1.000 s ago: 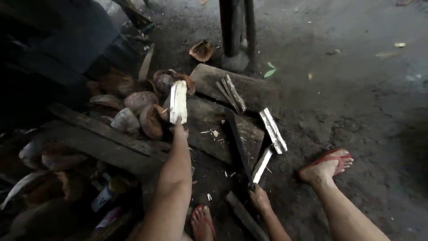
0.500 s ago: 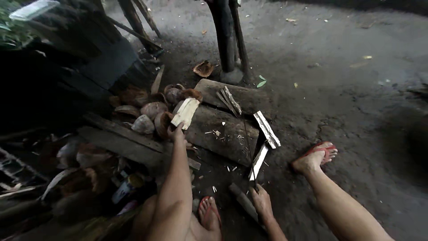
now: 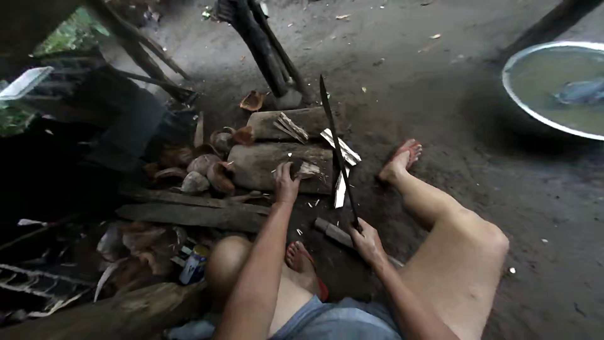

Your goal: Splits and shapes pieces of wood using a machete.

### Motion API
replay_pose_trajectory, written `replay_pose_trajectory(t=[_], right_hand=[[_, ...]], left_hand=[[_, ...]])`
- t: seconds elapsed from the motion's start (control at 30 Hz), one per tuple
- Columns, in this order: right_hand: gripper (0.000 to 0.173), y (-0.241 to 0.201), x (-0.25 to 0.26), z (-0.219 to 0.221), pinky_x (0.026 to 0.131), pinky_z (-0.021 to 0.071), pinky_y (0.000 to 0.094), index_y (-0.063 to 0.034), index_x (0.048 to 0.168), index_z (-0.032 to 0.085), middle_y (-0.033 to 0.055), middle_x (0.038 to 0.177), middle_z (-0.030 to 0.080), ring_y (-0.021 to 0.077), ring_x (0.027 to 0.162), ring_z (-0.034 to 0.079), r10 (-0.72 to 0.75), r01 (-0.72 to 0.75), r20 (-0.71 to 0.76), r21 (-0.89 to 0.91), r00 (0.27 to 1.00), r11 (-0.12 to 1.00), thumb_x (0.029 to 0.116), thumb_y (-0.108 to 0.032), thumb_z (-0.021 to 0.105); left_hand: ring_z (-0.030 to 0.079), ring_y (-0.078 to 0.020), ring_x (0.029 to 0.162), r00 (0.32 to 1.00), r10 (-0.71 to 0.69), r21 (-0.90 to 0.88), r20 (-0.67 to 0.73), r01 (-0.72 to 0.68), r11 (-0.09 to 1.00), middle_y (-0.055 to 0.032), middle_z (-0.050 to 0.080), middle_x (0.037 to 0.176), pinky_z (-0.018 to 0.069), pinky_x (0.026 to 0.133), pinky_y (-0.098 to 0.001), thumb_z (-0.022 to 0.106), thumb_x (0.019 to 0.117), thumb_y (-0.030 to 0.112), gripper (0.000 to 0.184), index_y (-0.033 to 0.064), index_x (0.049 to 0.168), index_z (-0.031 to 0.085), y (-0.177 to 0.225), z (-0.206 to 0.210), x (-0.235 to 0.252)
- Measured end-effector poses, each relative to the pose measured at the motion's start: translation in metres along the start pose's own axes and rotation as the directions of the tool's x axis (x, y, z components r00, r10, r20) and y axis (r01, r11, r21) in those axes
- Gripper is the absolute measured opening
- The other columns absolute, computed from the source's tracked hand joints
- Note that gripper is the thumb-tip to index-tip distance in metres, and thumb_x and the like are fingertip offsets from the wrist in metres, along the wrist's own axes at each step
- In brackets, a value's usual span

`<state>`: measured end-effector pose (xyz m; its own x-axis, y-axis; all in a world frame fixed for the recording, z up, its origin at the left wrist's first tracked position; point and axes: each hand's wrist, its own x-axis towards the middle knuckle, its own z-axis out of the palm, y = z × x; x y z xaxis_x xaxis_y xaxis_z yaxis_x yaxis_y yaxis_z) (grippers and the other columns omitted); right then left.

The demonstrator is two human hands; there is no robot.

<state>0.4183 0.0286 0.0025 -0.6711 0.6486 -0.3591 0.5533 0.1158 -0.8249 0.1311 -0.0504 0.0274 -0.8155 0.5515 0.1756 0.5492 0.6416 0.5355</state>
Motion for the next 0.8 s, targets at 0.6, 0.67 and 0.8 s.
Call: replay_pose_trajectory(t=[0.6, 0.67, 0.8], right_hand=[[0.033, 0.019, 0.008, -0.001, 0.063, 0.0562, 0.0407, -0.0131, 0.103, 0.069, 0.0026, 0.079, 0.068, 0.0158, 0.065, 0.065, 0.076, -0.073, -0.067, 0.047, 0.995, 0.996, 0.1014, -0.043, 0.055], [0.034, 0.007, 0.011, -0.019, 0.069, 0.0585, 0.0421, -0.0108, 0.109, 0.070, 0.0045, 0.084, 0.070, 0.0165, 0.070, 0.068, 0.061, -0.058, -0.061, 0.052, 0.996, 0.997, 0.1019, -0.040, 0.056], [0.029, -0.020, 0.029, -0.084, 0.064, 0.0567, 0.0390, -0.0098, 0.104, 0.070, 0.0037, 0.078, 0.067, 0.0136, 0.067, 0.065, -0.110, 0.109, -0.178, -0.016, 0.978, 0.994, 0.1007, -0.036, 0.059]], left_hand=[[0.068, -0.0369, 0.111, 0.940, -0.341, -0.234, -0.005, 0.330, 0.914, -0.0203, 0.067, 0.124, 0.0545, 0.096, -0.0583, 0.079, 0.0915, 0.029, 0.062, 0.0066, 0.142, 0.050, -0.006, -0.011, 0.038], [0.065, -0.0383, 0.117, 0.896, -0.444, -0.287, -0.034, 0.416, 0.863, -0.0222, 0.065, 0.129, 0.0525, 0.100, -0.0592, 0.075, 0.0941, 0.033, 0.065, 0.0050, 0.146, 0.047, -0.019, -0.014, 0.054], [0.058, -0.0339, 0.129, 0.787, -0.603, -0.437, -0.127, 0.501, 0.747, -0.0226, 0.056, 0.143, 0.0485, 0.109, -0.0499, 0.075, 0.0932, 0.025, 0.071, 0.0029, 0.152, 0.041, -0.068, -0.004, 0.076]])
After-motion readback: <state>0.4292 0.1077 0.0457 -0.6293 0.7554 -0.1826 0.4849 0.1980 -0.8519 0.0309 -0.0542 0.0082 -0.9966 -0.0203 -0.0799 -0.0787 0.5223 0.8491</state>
